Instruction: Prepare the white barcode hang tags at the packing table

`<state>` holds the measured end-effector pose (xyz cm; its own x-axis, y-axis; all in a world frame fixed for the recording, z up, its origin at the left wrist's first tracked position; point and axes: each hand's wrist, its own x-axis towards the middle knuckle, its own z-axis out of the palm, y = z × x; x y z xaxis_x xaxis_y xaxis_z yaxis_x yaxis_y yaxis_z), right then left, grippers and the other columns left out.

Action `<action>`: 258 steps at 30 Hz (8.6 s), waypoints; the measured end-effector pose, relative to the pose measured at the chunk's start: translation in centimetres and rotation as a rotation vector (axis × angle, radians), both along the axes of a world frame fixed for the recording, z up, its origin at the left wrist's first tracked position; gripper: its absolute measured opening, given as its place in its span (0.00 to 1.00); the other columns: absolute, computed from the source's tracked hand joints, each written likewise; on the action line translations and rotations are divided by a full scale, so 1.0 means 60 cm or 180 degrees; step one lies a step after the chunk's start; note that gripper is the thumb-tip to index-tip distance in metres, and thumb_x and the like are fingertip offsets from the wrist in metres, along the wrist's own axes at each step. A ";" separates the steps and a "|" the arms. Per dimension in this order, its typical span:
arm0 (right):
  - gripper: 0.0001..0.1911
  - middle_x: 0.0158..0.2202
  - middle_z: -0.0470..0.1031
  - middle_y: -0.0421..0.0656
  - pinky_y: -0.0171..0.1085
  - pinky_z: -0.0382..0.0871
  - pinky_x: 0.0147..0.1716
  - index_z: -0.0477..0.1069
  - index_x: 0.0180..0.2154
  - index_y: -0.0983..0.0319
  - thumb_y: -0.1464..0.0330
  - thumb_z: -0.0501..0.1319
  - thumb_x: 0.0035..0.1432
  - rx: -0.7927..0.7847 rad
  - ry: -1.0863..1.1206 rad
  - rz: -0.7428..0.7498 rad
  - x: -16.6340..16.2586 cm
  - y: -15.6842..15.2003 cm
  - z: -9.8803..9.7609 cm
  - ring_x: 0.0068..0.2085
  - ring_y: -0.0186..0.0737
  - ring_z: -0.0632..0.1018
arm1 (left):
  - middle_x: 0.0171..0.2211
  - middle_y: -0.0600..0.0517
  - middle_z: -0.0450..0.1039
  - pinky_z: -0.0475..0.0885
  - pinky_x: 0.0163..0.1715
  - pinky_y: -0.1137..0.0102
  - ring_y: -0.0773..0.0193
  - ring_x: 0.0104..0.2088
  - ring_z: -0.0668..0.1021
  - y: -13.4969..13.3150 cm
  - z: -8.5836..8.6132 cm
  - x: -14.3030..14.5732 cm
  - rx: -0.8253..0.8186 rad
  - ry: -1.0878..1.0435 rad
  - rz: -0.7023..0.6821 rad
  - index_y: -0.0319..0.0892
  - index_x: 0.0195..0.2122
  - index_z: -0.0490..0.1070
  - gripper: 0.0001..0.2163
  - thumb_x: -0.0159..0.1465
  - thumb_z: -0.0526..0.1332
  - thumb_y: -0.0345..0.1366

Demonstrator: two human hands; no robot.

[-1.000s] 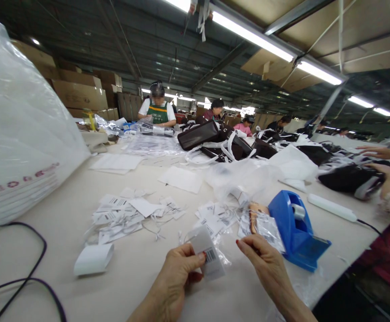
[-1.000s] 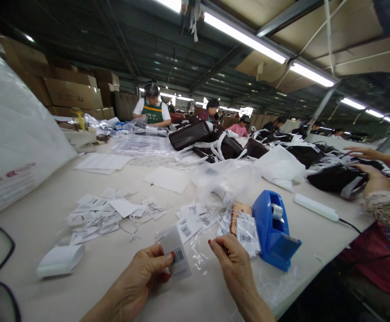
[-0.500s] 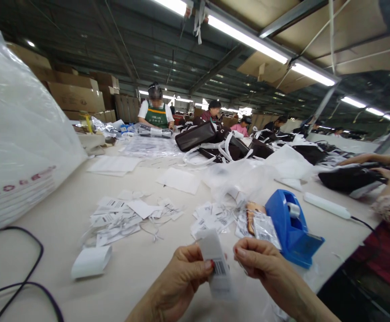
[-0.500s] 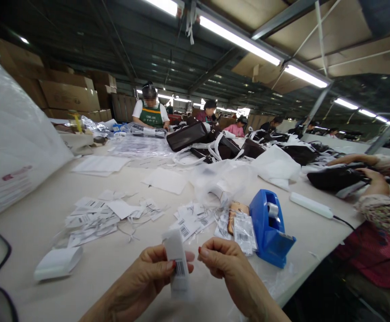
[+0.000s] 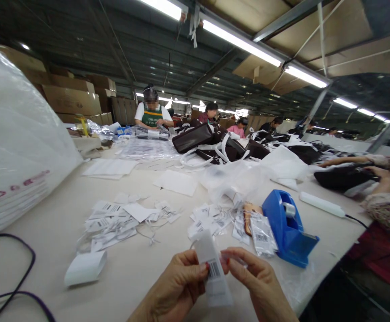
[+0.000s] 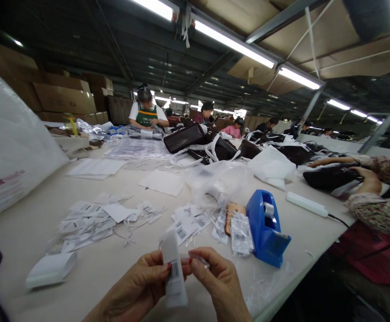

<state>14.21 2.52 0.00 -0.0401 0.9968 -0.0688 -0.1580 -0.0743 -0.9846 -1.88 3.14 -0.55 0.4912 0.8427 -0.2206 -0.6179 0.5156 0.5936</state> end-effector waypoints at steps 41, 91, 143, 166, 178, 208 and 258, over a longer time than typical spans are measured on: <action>0.13 0.17 0.67 0.36 0.34 0.59 0.25 0.68 0.15 0.62 0.64 0.69 0.40 -0.0206 0.1036 -0.0170 -0.007 0.007 -0.017 0.22 0.32 0.65 | 0.30 0.40 0.79 0.69 0.33 0.72 0.61 0.30 0.79 -0.004 -0.006 0.005 0.0021 0.0156 -0.0253 0.30 0.34 0.76 0.13 0.45 0.68 0.28; 0.19 0.27 0.77 0.42 0.35 0.66 0.28 0.75 0.30 0.62 0.63 0.73 0.31 -0.0340 0.0927 -0.0317 -0.009 -0.002 -0.038 0.28 0.39 0.74 | 0.28 0.43 0.79 0.69 0.31 0.75 0.64 0.29 0.79 -0.004 -0.005 0.008 -0.0002 0.0096 -0.0192 0.32 0.33 0.77 0.11 0.46 0.67 0.26; 0.10 0.23 0.69 0.38 0.32 0.60 0.29 0.72 0.20 0.59 0.60 0.65 0.45 0.0462 -0.0863 -0.0146 -0.007 -0.027 -0.066 0.28 0.37 0.69 | 0.29 0.52 0.77 0.63 0.36 0.71 0.66 0.32 0.71 0.006 0.003 0.001 0.0526 0.0142 0.1162 0.40 0.31 0.77 0.08 0.47 0.67 0.31; 0.13 0.21 0.68 0.39 0.32 0.62 0.26 0.72 0.18 0.61 0.59 0.66 0.43 0.0320 -0.0802 -0.0173 -0.002 -0.026 -0.057 0.26 0.37 0.69 | 0.28 0.52 0.77 0.64 0.35 0.71 0.67 0.30 0.71 0.008 0.001 -0.004 0.0440 0.0208 0.1176 0.40 0.29 0.77 0.07 0.47 0.68 0.31; 0.11 0.21 0.70 0.38 0.32 0.63 0.27 0.73 0.20 0.60 0.60 0.65 0.44 0.0574 -0.1022 -0.0078 -0.003 -0.024 -0.063 0.26 0.37 0.70 | 0.24 0.54 0.72 0.61 0.33 0.72 0.70 0.27 0.66 0.004 0.001 -0.004 0.0538 0.0190 0.1130 0.40 0.28 0.76 0.06 0.48 0.67 0.30; 0.13 0.21 0.68 0.38 0.32 0.62 0.27 0.71 0.19 0.60 0.58 0.65 0.43 0.0499 -0.1308 -0.0308 -0.004 -0.020 -0.061 0.26 0.37 0.68 | 0.29 0.51 0.78 0.64 0.36 0.71 0.66 0.31 0.72 0.000 0.012 0.000 0.0482 0.0066 0.1083 0.40 0.32 0.77 0.08 0.48 0.67 0.30; 0.11 0.22 0.69 0.39 0.33 0.64 0.29 0.70 0.21 0.59 0.60 0.63 0.47 0.0930 -0.1411 -0.0469 0.001 -0.019 -0.067 0.27 0.39 0.70 | 0.23 0.51 0.77 0.72 0.22 0.80 0.71 0.22 0.75 0.007 0.014 -0.005 0.0065 -0.0027 0.1195 0.36 0.25 0.76 0.06 0.46 0.69 0.28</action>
